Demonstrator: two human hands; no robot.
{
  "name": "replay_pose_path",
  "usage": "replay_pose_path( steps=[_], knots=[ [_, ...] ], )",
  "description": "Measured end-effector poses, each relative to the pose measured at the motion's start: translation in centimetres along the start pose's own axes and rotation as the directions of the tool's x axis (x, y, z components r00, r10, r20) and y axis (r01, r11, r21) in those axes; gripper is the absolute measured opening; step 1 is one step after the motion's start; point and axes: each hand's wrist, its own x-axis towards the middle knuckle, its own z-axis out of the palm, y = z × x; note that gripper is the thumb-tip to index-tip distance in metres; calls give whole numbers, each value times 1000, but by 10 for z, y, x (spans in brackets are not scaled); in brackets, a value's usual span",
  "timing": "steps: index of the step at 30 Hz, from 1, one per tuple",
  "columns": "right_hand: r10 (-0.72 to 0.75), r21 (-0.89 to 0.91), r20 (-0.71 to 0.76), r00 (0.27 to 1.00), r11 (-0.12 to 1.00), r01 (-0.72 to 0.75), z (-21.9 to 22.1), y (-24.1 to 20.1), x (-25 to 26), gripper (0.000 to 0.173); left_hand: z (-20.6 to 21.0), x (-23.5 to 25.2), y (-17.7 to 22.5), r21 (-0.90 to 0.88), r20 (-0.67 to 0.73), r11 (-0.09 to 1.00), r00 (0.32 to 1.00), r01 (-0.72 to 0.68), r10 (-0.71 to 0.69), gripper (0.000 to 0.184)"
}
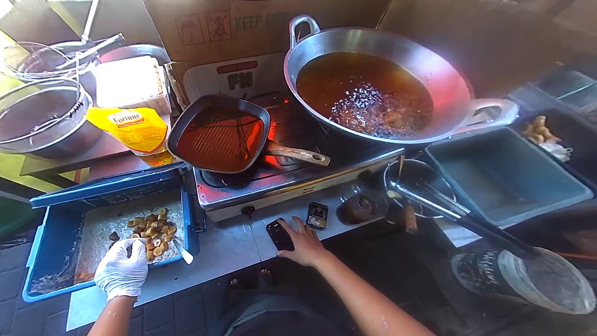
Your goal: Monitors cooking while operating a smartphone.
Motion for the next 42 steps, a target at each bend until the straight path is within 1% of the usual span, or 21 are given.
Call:
replay_pose_path(
  steps=[5,11,15,19,21,25,29,34,42],
  knots=[
    [3,-7,2,1000,1000,-3,4,-4,-2,100,-1,-1,2,-14,-1,1000,1000,1,-1,33],
    [36,80,-47,998,996,-32,11,10,-7,108,0,0,-1,7,5,1000,1000,5,-5,32],
    [26,52,-40,999,998,-24,13,18,-14,107,-1,-2,1,-4,6,1000,1000,1,-1,34],
    [-2,11,-33,999,1000,2,17,16,-18,103,2,-1,-3,-2,9,1000,1000,0,0,35],
    [0,20,-27,1000,1000,0,17,15,-20,102,0,-1,-2,-9,14,1000,1000,4,-4,35],
    [13,5,-20,1000,1000,-13,19,14,-22,106,0,-1,-1,0,7,1000,1000,3,-3,35],
    [5,-4,-35,999,1000,-5,23,14,-21,108,1,-1,-1,-7,-4,1000,1000,4,-4,34],
    [30,6,-16,999,1000,-30,21,10,-21,110,4,0,-4,-5,-24,1000,1000,-7,7,36],
    [52,7,-1,999,999,-52,18,7,-19,111,5,1,-3,-24,-48,1000,999,-8,7,34]
  ],
)
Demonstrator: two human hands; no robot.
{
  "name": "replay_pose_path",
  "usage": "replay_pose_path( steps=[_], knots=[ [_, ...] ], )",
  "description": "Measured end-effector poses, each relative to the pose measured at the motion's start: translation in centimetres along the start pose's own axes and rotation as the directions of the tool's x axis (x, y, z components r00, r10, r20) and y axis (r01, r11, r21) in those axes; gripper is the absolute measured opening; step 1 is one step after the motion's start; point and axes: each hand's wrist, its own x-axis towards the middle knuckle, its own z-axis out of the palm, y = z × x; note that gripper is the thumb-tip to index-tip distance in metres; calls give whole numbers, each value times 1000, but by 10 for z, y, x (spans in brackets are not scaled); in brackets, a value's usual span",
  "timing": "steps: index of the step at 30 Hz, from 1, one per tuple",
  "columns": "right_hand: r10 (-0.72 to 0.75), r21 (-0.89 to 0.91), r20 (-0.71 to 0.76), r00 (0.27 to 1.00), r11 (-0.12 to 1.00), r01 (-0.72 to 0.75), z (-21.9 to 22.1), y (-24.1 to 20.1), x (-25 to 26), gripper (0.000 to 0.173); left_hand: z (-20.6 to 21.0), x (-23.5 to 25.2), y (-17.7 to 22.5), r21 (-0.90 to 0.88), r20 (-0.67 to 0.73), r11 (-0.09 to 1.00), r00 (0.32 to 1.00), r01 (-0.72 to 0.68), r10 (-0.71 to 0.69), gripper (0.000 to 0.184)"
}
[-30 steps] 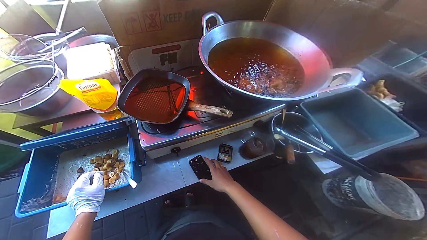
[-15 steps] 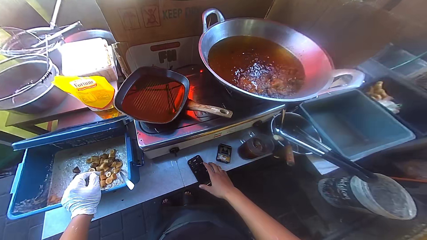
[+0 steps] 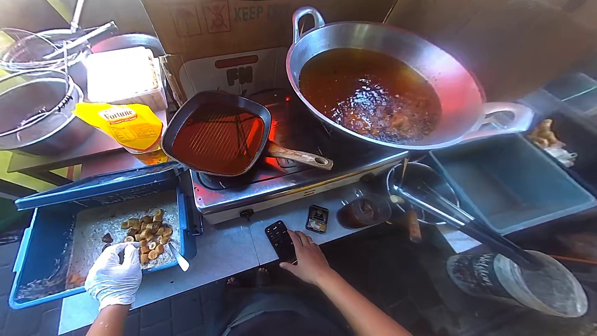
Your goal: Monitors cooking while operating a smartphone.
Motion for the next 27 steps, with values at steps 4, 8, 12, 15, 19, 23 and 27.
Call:
replay_pose_path(
  steps=[4,8,12,15,19,23,27],
  knots=[
    [20,7,-42,999,1000,-19,3,-6,0,117,1,0,0,-15,-18,1000,1000,-14,14,35],
    [33,22,-132,991,999,-30,9,-13,2,120,-1,0,2,-29,-9,999,1000,-23,22,33],
    [47,5,-157,986,999,-47,13,-22,7,118,0,0,-1,-26,4,1000,1000,-15,15,33],
    [77,17,-152,985,997,-75,14,-27,11,116,0,1,-2,-18,9,1000,1000,-17,17,34],
    [150,63,-166,975,988,-142,18,-29,14,129,0,0,-3,-16,16,999,999,-29,30,35],
    [171,208,-160,972,969,-136,11,-30,0,130,1,1,-6,-9,15,999,999,-36,36,36],
    [54,383,-272,961,922,57,-5,-35,-34,119,1,3,-6,-29,23,999,999,-43,43,36]
  ],
)
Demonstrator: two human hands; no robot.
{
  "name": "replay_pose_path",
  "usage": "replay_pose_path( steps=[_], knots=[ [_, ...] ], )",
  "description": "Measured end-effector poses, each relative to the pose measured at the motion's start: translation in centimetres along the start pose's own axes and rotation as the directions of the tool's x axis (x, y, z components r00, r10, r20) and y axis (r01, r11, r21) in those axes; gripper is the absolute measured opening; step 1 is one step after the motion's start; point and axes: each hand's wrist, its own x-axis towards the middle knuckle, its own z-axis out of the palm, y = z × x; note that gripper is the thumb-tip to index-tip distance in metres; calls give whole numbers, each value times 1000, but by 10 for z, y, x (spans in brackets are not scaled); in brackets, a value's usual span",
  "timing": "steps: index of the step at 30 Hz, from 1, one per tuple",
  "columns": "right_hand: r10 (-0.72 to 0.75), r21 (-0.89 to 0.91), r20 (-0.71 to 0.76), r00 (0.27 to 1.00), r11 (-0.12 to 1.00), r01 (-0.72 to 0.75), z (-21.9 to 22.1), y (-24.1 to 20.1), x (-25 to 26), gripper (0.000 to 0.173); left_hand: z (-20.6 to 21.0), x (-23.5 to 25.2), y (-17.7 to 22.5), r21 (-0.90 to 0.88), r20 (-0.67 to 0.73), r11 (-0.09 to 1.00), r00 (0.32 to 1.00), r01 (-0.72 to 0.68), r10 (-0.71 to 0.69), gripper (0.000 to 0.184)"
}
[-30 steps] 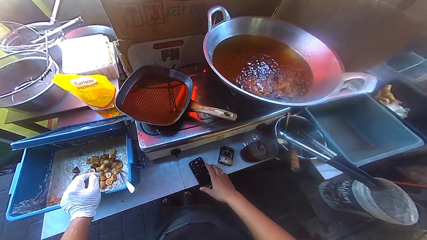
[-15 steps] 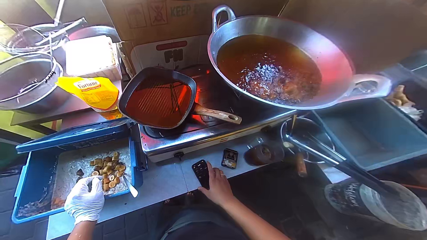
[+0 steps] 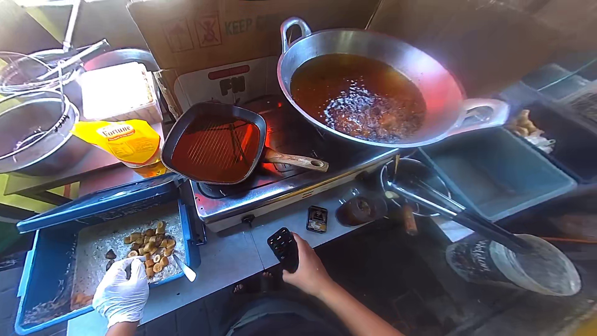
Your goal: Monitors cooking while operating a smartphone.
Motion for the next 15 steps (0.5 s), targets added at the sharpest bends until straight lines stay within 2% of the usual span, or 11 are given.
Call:
replay_pose_path(
  steps=[3,5,9,15],
  knots=[
    [-40,197,-50,998,979,49,-19,-26,-26,116,0,1,-2,8,9,1000,1000,-12,12,36],
    [-41,256,-77,996,965,59,-31,-47,-41,115,1,0,-2,15,10,1000,1000,-20,20,37],
    [-54,292,-129,990,952,90,-44,-79,-64,115,-3,2,1,31,45,999,999,-18,16,37],
    [-61,330,-194,979,936,124,-44,-105,-88,116,-5,2,0,32,87,999,996,-27,24,38]
  ],
)
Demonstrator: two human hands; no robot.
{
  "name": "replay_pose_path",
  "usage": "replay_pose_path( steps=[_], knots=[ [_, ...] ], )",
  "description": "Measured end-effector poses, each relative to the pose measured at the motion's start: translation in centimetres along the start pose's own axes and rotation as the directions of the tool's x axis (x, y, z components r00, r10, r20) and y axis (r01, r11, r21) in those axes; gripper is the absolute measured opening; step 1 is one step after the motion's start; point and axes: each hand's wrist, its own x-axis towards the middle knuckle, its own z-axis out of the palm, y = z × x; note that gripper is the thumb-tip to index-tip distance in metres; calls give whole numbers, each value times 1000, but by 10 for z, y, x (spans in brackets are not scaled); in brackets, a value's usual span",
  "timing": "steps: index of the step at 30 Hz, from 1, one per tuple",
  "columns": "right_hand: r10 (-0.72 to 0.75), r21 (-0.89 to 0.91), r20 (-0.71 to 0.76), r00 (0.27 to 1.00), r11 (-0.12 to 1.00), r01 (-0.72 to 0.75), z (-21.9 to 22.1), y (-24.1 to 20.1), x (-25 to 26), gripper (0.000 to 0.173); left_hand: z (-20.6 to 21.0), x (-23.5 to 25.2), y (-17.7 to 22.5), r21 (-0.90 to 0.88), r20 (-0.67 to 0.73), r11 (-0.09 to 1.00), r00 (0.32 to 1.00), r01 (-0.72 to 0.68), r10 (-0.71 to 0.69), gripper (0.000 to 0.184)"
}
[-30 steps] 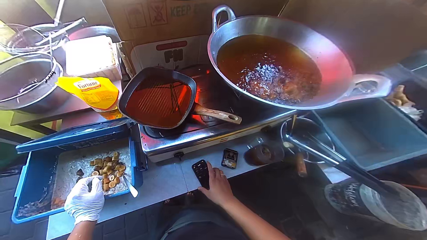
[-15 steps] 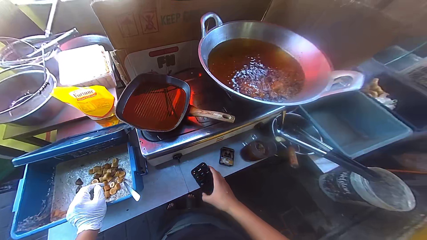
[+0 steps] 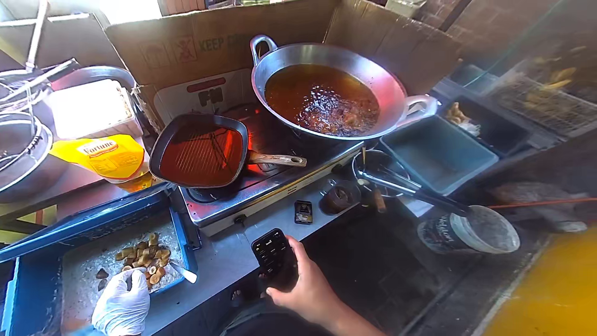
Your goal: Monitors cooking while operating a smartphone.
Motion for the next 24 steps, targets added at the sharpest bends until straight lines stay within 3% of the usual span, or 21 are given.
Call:
replay_pose_path(
  steps=[9,24],
  knots=[
    [71,187,60,996,979,-81,22,-15,-32,111,-3,-1,3,5,50,1000,998,25,-26,39],
    [131,193,44,990,972,-137,62,-17,-87,110,-10,4,4,32,186,998,981,55,-60,36]
  ],
)
